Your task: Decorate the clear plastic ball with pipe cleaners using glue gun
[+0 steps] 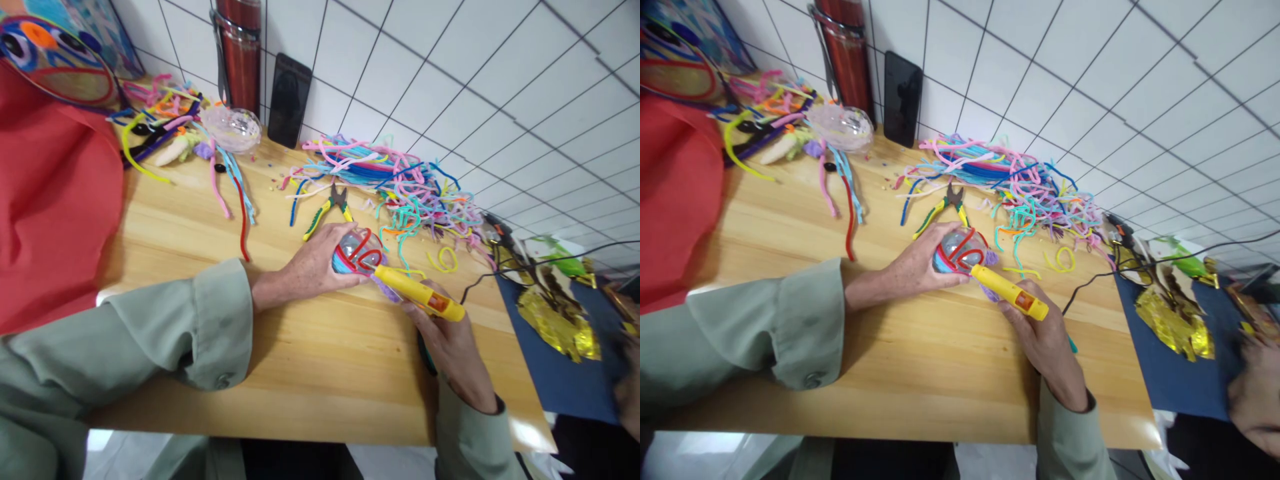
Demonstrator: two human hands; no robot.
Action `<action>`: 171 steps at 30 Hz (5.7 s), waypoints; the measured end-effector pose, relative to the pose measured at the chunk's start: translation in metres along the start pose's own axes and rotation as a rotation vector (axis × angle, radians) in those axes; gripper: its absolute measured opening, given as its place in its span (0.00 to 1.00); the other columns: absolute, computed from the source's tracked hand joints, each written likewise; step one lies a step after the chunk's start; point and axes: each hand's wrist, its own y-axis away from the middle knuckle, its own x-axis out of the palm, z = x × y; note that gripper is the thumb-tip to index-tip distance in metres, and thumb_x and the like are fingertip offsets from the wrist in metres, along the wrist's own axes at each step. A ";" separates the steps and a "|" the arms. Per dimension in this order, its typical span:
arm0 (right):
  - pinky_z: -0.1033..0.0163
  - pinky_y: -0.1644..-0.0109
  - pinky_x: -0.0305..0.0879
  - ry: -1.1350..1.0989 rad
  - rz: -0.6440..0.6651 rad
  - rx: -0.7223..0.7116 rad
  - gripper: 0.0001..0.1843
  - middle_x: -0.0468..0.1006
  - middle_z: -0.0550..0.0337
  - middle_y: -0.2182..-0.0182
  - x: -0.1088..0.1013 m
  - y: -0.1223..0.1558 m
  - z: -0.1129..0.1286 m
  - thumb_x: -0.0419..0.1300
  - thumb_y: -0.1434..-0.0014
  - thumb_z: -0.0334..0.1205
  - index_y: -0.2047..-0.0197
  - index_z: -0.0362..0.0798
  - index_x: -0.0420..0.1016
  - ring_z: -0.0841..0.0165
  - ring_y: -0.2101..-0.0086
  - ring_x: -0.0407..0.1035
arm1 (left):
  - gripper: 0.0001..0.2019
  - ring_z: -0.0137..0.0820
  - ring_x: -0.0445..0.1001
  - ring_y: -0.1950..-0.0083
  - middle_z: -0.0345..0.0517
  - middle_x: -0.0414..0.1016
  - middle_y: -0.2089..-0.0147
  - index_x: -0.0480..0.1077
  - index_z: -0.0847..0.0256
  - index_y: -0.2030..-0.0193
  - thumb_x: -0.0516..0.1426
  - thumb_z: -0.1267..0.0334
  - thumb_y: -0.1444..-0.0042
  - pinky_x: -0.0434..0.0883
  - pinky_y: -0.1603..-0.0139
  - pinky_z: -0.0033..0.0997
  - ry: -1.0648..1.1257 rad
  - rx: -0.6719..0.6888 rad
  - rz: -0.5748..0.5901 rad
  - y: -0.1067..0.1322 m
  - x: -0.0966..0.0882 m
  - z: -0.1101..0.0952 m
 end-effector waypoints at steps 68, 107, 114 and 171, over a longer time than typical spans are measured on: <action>0.59 0.56 0.75 -0.033 -0.006 -0.035 0.06 0.83 0.62 0.62 0.000 0.003 -0.010 0.68 0.22 0.46 0.54 0.56 0.82 0.62 0.62 0.78 | 0.44 0.56 0.79 0.25 0.64 0.78 0.26 0.65 0.56 0.21 0.74 0.42 0.36 0.77 0.21 0.63 0.002 0.035 -0.009 0.000 0.001 0.001; 0.56 0.53 0.77 -0.032 -0.043 0.053 0.13 0.81 0.62 0.64 0.000 0.002 -0.016 0.68 0.24 0.54 0.58 0.56 0.80 0.60 0.61 0.77 | 0.46 0.58 0.77 0.22 0.64 0.77 0.24 0.67 0.55 0.22 0.77 0.43 0.40 0.74 0.18 0.66 0.025 -0.035 0.020 -0.002 -0.002 -0.002; 0.53 0.49 0.82 -0.206 -0.145 0.132 0.15 0.87 0.58 0.59 -0.002 0.008 -0.007 0.73 0.29 0.58 0.56 0.55 0.86 0.58 0.57 0.81 | 0.45 0.57 0.77 0.22 0.63 0.78 0.25 0.67 0.57 0.23 0.77 0.46 0.41 0.74 0.17 0.64 0.018 -0.041 0.019 -0.002 -0.002 -0.003; 0.55 0.51 0.74 0.033 -0.143 -0.146 0.04 0.86 0.61 0.59 -0.013 -0.045 0.035 0.67 0.25 0.40 0.55 0.58 0.84 0.61 0.58 0.80 | 0.47 0.58 0.72 0.18 0.63 0.72 0.21 0.60 0.53 0.17 0.73 0.45 0.35 0.71 0.16 0.66 0.048 0.010 0.079 0.003 -0.002 0.004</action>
